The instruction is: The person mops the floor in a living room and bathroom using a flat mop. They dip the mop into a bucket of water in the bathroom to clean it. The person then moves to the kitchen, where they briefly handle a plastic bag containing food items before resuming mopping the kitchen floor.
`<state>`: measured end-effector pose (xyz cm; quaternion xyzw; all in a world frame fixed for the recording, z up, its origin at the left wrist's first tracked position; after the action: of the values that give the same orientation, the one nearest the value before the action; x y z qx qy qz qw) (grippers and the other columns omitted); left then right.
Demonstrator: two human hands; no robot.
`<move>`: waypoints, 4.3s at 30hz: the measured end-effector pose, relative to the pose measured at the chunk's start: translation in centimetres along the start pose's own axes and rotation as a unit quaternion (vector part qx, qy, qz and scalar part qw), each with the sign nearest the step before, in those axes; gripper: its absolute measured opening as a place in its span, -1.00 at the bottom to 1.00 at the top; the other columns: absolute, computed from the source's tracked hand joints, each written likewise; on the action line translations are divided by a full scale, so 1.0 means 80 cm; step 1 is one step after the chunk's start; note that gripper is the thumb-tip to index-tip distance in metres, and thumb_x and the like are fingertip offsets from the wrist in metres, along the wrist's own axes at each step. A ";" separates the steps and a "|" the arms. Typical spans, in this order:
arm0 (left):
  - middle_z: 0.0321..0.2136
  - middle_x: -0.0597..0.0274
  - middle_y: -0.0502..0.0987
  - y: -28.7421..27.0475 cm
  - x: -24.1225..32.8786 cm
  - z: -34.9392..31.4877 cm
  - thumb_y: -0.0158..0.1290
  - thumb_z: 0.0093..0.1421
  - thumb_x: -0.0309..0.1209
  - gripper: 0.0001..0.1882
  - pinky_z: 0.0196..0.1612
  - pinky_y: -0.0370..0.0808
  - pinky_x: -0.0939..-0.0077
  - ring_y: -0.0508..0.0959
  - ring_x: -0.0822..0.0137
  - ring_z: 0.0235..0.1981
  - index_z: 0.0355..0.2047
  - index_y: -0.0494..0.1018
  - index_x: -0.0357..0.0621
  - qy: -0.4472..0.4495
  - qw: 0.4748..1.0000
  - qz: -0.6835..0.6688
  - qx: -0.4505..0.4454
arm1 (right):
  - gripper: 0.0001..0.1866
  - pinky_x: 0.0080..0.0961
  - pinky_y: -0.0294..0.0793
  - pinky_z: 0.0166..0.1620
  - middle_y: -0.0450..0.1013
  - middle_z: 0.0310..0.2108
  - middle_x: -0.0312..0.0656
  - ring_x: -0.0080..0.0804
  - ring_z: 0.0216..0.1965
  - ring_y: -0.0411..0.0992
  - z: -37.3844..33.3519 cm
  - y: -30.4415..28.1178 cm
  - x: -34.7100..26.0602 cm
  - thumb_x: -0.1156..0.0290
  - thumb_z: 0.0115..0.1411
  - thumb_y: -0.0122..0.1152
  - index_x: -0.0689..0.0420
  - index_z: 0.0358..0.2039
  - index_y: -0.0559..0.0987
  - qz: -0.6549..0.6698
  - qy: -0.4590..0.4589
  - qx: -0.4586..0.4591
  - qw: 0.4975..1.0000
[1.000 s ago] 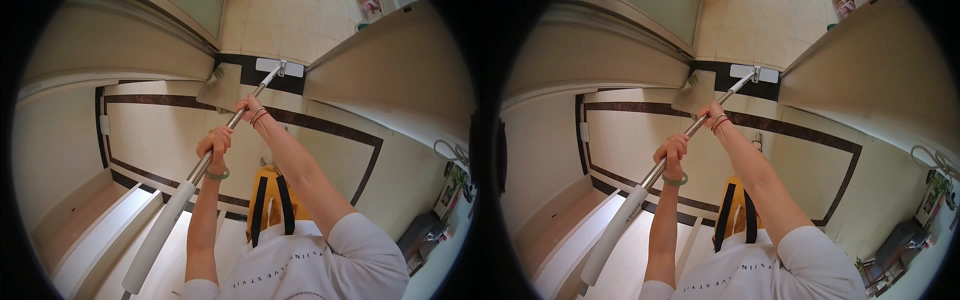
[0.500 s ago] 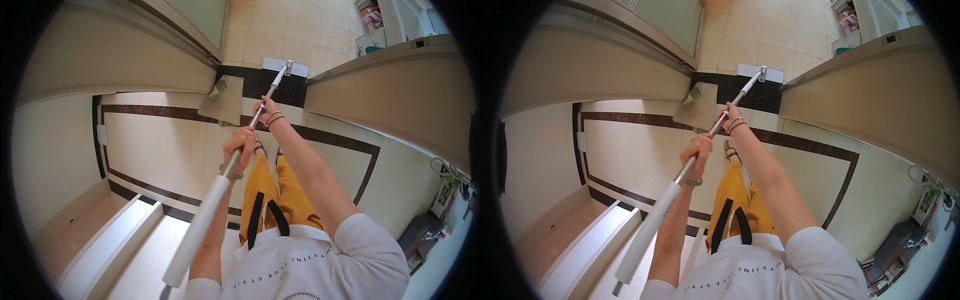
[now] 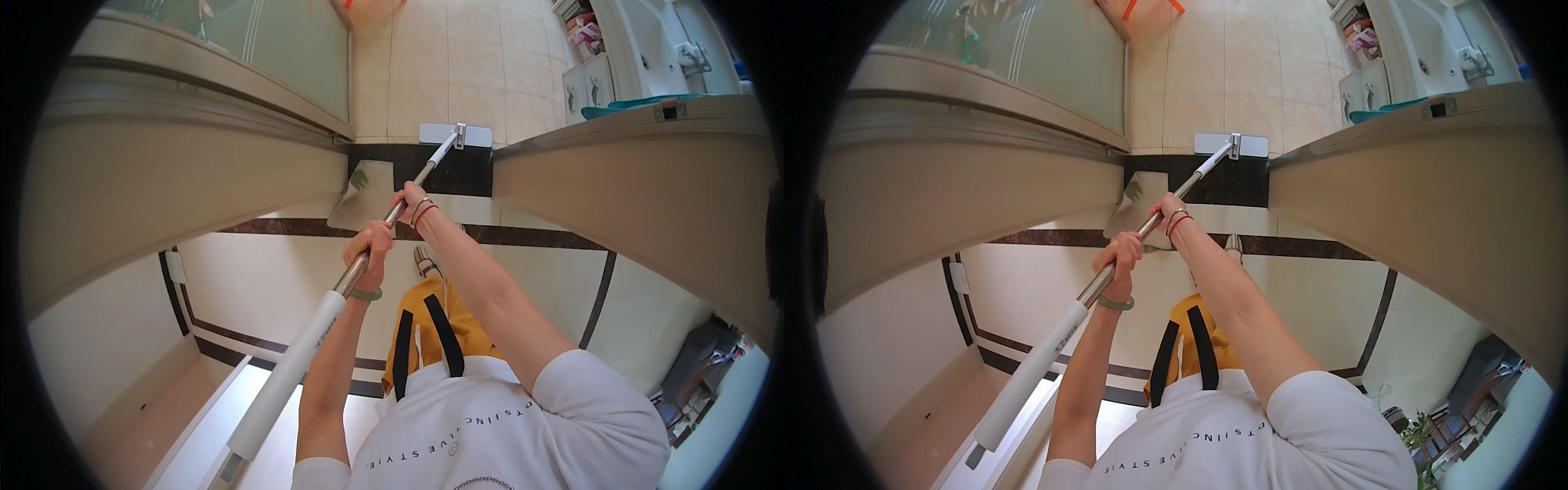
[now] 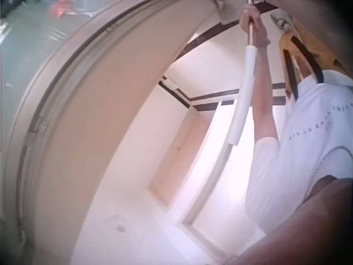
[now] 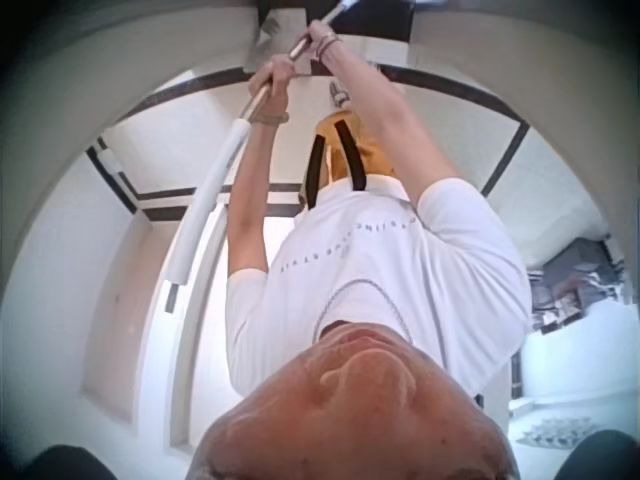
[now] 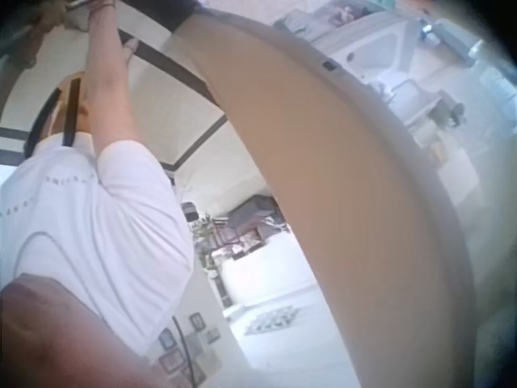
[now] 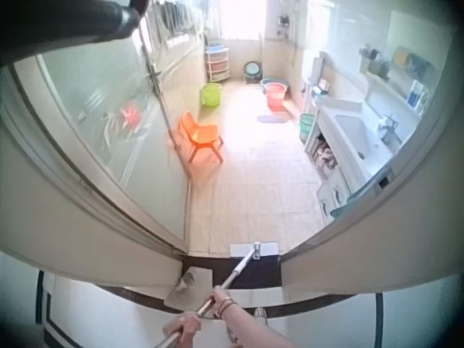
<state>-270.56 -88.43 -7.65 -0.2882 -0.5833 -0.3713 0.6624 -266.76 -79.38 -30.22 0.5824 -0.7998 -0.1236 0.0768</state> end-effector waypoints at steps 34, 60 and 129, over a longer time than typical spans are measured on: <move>-0.70 0.30 0.26 0.227 -0.172 0.485 -0.08 0.17 -0.69 -0.67 -0.17 0.43 0.40 0.30 0.47 -0.61 -0.71 0.15 -0.24 -0.010 0.995 0.036 -0.088 | -0.65 -0.69 0.15 -0.70 0.07 -0.76 -0.45 -0.68 -0.78 0.08 0.141 0.221 -0.525 0.18 0.31 -0.12 0.00 -0.60 0.15 0.081 0.022 -0.120 0.989; -0.73 0.25 0.21 0.208 -0.057 0.399 -0.05 0.11 -0.72 -0.65 -0.28 0.42 0.44 0.27 0.38 -0.64 -0.73 0.11 -0.23 0.025 0.994 0.089 -0.065 | -0.73 -0.63 0.21 -0.67 0.09 -0.75 -0.42 -0.64 -0.78 0.09 0.022 0.181 -0.395 0.33 0.25 -0.16 0.03 -0.59 0.17 0.146 0.131 -0.124 0.973; -0.65 0.27 0.33 0.240 -0.163 1.041 -0.11 0.19 -0.64 -0.71 -0.06 0.38 0.33 0.37 0.39 -0.53 -0.68 0.21 -0.23 -0.073 0.975 0.081 -0.192 | -0.82 -0.28 0.39 -0.60 0.23 -0.74 -0.17 -0.30 -0.73 0.26 0.198 0.595 -0.798 0.36 0.15 -0.14 0.14 -0.55 0.24 0.193 -0.018 -0.106 0.975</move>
<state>-301.73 -7.81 -6.78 -0.4826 -0.5225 -0.3995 0.5783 -294.69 -3.15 -30.37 0.4034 -0.8808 -0.2004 0.1463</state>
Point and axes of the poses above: each hand's wrist, its own z-axis towards the middle knuckle, its own y-axis out of the palm, x = y × z, the point moved 4 cm from there along z, towards the middle knuckle
